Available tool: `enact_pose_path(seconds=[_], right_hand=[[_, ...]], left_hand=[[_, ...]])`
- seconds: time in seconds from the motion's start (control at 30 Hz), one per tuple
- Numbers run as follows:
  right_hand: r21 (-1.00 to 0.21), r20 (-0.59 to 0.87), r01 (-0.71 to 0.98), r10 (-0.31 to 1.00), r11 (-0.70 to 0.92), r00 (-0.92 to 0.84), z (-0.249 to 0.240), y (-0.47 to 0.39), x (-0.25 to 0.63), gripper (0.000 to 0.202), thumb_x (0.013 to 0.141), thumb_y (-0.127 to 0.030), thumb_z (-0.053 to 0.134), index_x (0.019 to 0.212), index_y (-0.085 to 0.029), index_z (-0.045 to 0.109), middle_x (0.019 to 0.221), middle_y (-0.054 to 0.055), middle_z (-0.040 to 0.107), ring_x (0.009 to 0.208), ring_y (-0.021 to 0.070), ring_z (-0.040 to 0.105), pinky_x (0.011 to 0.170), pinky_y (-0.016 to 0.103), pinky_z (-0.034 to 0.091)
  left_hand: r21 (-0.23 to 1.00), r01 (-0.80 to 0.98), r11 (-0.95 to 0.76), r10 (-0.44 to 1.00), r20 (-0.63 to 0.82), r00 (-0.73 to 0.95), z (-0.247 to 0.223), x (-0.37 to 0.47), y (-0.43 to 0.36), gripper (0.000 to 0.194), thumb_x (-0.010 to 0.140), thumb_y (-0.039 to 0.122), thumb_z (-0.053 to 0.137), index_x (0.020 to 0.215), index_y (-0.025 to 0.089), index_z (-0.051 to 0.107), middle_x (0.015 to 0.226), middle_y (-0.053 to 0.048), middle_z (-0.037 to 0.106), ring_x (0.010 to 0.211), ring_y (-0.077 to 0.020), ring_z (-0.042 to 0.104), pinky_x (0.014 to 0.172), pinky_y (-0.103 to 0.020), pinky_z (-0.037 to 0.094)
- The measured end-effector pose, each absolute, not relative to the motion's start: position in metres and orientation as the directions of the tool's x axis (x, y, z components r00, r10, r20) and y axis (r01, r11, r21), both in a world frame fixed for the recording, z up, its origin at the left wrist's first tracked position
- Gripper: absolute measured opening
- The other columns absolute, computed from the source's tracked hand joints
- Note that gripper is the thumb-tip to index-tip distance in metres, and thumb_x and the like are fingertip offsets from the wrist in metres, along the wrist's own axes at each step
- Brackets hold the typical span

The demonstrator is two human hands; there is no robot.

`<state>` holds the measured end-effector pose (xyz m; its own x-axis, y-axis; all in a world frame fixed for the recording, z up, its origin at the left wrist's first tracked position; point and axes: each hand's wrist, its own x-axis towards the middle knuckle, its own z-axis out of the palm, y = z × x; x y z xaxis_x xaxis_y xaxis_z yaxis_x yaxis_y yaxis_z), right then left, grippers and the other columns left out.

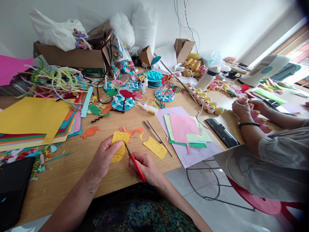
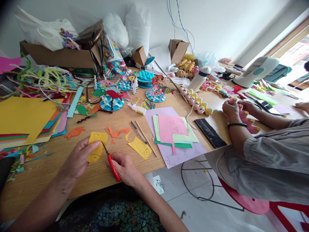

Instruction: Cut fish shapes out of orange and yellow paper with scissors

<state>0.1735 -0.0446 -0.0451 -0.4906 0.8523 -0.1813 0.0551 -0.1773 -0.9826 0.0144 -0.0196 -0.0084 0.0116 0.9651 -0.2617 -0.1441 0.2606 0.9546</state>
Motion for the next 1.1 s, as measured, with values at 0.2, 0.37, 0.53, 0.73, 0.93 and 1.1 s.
enact_pose_path(seconds=[0.2,0.37,0.53,0.73,0.93,1.1], right_hand=[[-0.978,-0.199,0.04,0.843,-0.207,-0.499,-0.0423,-0.0447,0.1726,0.04,0.083,-0.053,0.053,0.068,-0.018,0.046,0.055,-0.005,0.039,0.051,0.0082,0.036,0.045,0.02,0.027],[-0.968,-0.228,0.033,0.822,-0.248,-0.522,-0.0402,-0.0454,0.1715,0.036,0.085,-0.051,0.053,0.07,-0.018,0.047,0.054,-0.005,0.043,0.047,0.0074,0.039,0.044,0.019,0.031],[-0.972,-0.207,0.011,0.83,-0.236,-0.517,-0.0399,-0.0462,0.1711,0.037,0.085,-0.05,0.053,0.069,-0.018,0.045,0.053,-0.005,0.042,0.046,0.0068,0.037,0.043,0.019,0.03],[-0.972,-0.203,0.005,0.833,-0.234,-0.516,-0.0397,-0.0468,0.1722,0.037,0.085,-0.05,0.052,0.069,-0.017,0.046,0.054,-0.005,0.042,0.046,0.0064,0.037,0.044,0.019,0.03],[-0.974,-0.207,0.026,0.831,-0.226,-0.517,-0.0409,-0.0459,0.173,0.035,0.087,-0.048,0.051,0.069,-0.018,0.044,0.055,-0.005,0.041,0.048,0.0069,0.036,0.045,0.019,0.03],[-0.984,-0.169,0.04,0.859,-0.171,-0.483,-0.0427,-0.045,0.1736,0.038,0.086,-0.05,0.051,0.067,-0.017,0.045,0.055,-0.005,0.038,0.051,0.0075,0.033,0.047,0.02,0.026]], left_hand=[[0.971,-0.098,0.22,0.975,-0.223,-0.022,-0.0106,0.0132,-0.0213,0.017,0.07,0.035,0.065,0.075,0.018,0.066,0.06,0.002,0.058,0.053,-0.0134,0.051,0.05,-0.022,0.039],[0.978,-0.079,0.192,0.98,-0.196,-0.046,-0.0114,0.014,-0.0211,0.017,0.07,0.035,0.064,0.074,0.019,0.065,0.057,0.003,0.056,0.051,-0.0137,0.049,0.048,-0.022,0.038],[0.981,-0.075,0.181,0.982,-0.184,-0.03,-0.0109,0.0152,-0.0223,0.015,0.072,0.034,0.064,0.073,0.019,0.065,0.055,0.004,0.054,0.051,-0.0128,0.049,0.048,-0.021,0.038],[0.975,-0.099,0.197,0.98,-0.198,-0.005,-0.0102,0.0157,-0.0228,0.015,0.073,0.033,0.064,0.076,0.019,0.066,0.059,0.003,0.056,0.053,-0.0123,0.05,0.049,-0.021,0.04],[0.979,-0.086,0.183,0.983,-0.183,0.014,-0.0118,0.0159,-0.0221,0.014,0.074,0.033,0.063,0.076,0.019,0.065,0.059,0.004,0.055,0.054,-0.0122,0.049,0.051,-0.021,0.04],[0.978,-0.081,0.192,0.981,-0.191,0.023,-0.0129,0.0157,-0.0213,0.016,0.074,0.034,0.063,0.077,0.019,0.064,0.06,0.004,0.054,0.054,-0.0116,0.048,0.05,-0.02,0.039]])
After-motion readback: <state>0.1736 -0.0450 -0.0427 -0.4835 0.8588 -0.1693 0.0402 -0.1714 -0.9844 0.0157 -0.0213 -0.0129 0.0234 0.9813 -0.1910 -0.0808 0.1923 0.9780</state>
